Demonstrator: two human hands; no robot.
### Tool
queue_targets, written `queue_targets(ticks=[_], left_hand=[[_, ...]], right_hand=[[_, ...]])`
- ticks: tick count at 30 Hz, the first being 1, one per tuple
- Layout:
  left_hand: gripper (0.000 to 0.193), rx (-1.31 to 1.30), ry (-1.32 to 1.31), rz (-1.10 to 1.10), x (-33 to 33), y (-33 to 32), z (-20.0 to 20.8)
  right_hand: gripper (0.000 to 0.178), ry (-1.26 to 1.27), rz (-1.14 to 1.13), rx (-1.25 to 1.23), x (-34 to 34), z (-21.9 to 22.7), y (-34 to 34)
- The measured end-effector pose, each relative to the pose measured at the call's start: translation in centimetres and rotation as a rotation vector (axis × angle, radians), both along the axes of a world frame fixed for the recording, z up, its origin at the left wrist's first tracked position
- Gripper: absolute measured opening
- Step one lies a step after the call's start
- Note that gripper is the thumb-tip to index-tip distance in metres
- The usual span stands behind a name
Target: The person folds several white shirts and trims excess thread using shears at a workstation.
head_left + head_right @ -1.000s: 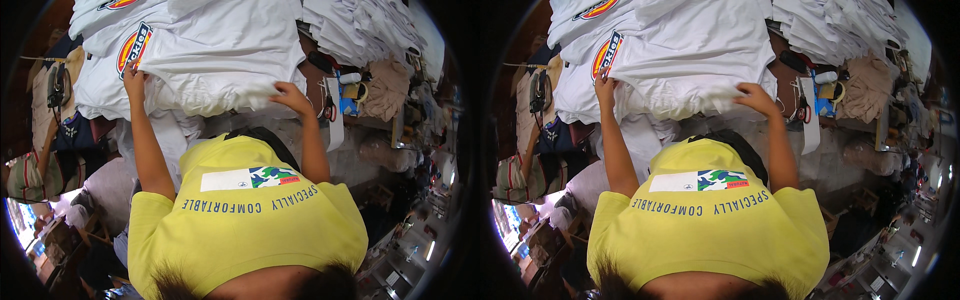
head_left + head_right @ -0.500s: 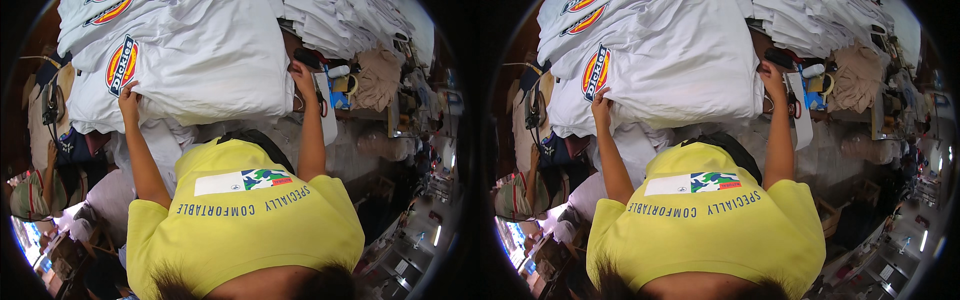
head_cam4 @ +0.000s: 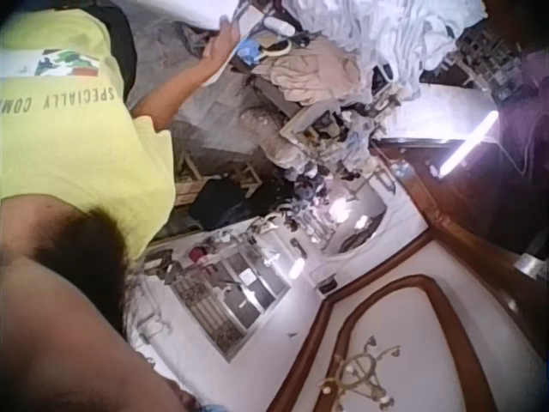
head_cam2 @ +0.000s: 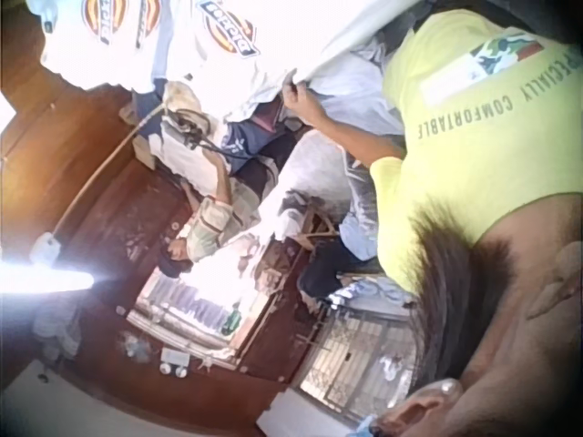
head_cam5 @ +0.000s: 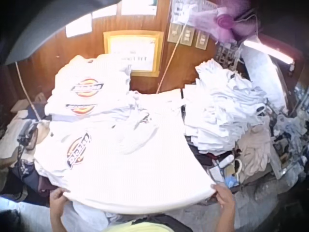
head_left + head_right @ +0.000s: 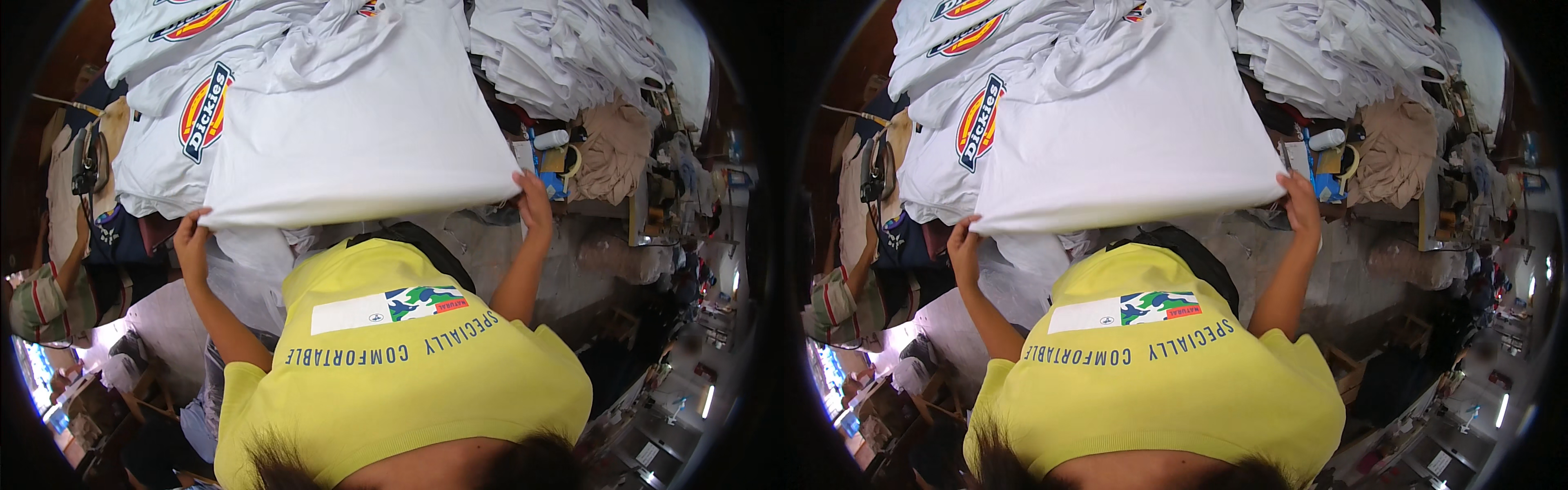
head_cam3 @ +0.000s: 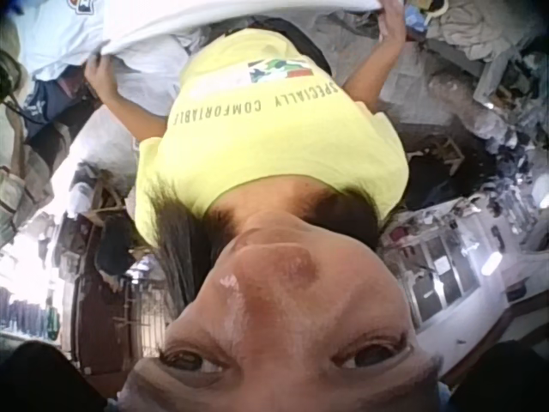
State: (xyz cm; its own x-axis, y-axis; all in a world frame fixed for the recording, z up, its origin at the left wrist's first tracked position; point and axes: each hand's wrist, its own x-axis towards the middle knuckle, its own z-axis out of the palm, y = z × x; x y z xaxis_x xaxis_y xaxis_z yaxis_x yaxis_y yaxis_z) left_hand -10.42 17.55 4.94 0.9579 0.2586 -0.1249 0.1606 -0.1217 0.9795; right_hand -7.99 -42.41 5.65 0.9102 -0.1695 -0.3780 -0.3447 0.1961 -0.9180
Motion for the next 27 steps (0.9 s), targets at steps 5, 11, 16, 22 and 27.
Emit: queue_targets(ticks=[5,11,16,22,27], left_hand=[[0.017,-0.089,-0.198,0.043,-3.2,0.0,2.6],[0.021,-0.315,-0.628,0.024,-3.0,1.3,8.5],[0.019,-0.165,-0.723,-0.110,-5.7,3.1,10.8],[0.022,0.005,-0.596,0.107,-4.3,3.6,10.9],[0.024,-0.234,-0.659,0.093,9.9,4.9,17.0]], right_hand=[[0.036,-0.192,-0.066,0.155,-4.0,3.4,-1.4],[0.038,-0.512,-0.246,0.266,-5.1,8.1,-1.0],[0.039,-0.812,0.013,0.126,-6.3,10.4,-2.5],[0.036,-0.636,0.118,-0.075,-5.0,12.2,-3.4],[0.030,-0.702,-0.107,-0.133,8.4,16.4,-5.2]])
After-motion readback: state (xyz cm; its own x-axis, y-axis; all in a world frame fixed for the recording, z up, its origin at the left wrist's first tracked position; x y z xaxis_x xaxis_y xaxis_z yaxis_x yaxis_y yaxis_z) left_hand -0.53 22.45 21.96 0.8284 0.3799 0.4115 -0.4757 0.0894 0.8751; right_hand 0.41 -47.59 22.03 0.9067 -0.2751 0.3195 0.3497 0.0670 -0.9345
